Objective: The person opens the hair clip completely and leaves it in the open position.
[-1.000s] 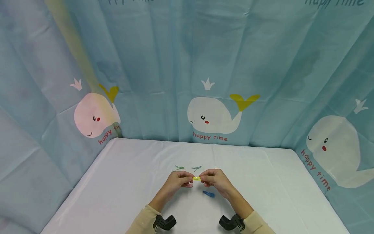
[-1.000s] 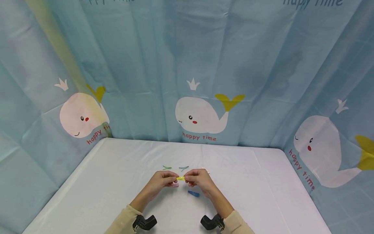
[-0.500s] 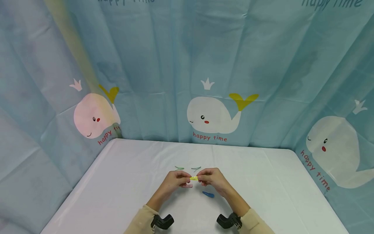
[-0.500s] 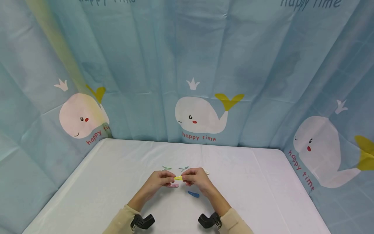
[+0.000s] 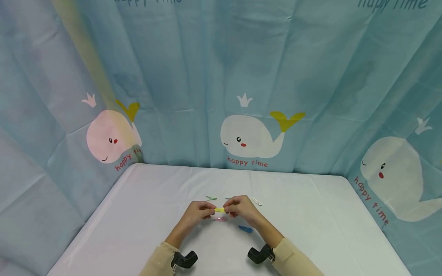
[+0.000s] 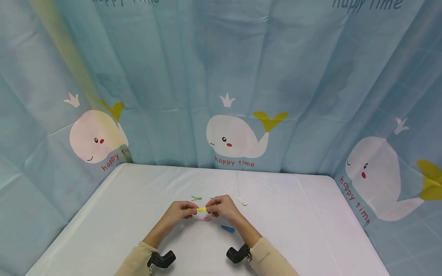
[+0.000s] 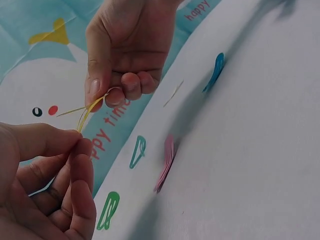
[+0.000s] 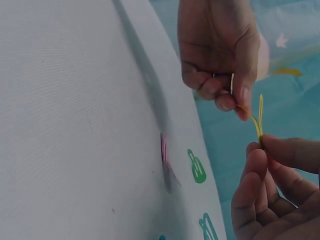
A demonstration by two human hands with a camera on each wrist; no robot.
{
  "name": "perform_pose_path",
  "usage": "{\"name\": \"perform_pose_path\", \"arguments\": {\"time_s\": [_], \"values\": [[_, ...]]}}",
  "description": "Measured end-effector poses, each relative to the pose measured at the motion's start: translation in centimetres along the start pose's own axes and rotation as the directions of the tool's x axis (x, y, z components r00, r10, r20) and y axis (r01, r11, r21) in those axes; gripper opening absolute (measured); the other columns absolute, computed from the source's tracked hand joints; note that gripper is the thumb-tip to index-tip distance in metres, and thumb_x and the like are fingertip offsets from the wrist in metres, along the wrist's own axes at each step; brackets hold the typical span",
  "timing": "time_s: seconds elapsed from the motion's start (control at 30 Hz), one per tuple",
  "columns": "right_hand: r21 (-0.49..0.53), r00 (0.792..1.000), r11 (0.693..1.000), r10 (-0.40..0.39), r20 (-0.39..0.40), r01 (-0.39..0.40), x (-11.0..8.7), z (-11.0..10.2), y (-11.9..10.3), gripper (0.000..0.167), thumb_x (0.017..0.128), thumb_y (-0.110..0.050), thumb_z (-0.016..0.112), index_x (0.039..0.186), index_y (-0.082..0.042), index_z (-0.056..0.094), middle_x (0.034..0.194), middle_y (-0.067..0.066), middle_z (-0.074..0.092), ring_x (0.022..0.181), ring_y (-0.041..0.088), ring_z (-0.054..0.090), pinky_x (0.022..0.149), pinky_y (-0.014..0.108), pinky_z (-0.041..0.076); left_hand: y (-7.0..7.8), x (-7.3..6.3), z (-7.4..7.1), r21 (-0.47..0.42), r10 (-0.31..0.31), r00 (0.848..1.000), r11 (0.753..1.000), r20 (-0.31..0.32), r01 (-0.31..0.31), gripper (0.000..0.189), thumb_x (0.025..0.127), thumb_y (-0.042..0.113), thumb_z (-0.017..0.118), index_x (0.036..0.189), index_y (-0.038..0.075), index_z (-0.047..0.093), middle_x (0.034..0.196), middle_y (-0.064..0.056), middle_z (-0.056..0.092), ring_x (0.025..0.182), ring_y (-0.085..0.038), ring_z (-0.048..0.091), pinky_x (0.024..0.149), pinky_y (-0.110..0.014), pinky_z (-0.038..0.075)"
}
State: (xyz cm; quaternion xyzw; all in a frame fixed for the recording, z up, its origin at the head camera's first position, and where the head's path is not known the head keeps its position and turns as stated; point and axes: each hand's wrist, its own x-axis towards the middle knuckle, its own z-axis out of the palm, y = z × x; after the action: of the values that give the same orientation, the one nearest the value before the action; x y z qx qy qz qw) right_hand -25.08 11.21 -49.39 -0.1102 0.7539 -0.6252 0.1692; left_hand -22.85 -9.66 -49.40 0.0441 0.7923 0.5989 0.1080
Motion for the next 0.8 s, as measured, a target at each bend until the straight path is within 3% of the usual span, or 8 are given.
{"name": "perform_pose_path", "arguments": {"time_s": [0.43, 0.8], "values": [[-0.105, 0.997, 0.993, 0.049, -0.060, -0.055, 2.9, 2.8, 0.8, 0.010, 0.083, -0.005, 0.070, 0.087, 0.004, 0.072, 0.066, -0.002, 0.063, 0.051, 0.008, 0.052, 0.050, 0.021, 0.044, -1.7, 1.7, -1.5, 0.117, -0.080, 0.987, 0.988, -0.138, 0.096, 0.011, 0.085, 0.006, 0.070, 0.093, -0.001, 0.074, 0.076, -0.003, 0.071, 0.065, -0.012, 0.057, 0.060, -0.025, 0.047], [-0.252, 0.989, 0.964, 0.053, -0.141, -0.087, 4.4, 4.0, 0.6, 0.004, 0.080, 0.000, 0.070, 0.080, 0.003, 0.073, 0.063, 0.000, 0.063, 0.051, 0.009, 0.052, 0.047, 0.019, 0.042, -1.7, 2.7, -1.8, 0.253, -0.082, 0.978, 0.959, -0.191, 0.130, 0.009, 0.083, 0.007, 0.070, 0.086, 0.000, 0.074, 0.067, -0.001, 0.065, 0.059, -0.009, 0.053, 0.056, -0.023, 0.043]]}}
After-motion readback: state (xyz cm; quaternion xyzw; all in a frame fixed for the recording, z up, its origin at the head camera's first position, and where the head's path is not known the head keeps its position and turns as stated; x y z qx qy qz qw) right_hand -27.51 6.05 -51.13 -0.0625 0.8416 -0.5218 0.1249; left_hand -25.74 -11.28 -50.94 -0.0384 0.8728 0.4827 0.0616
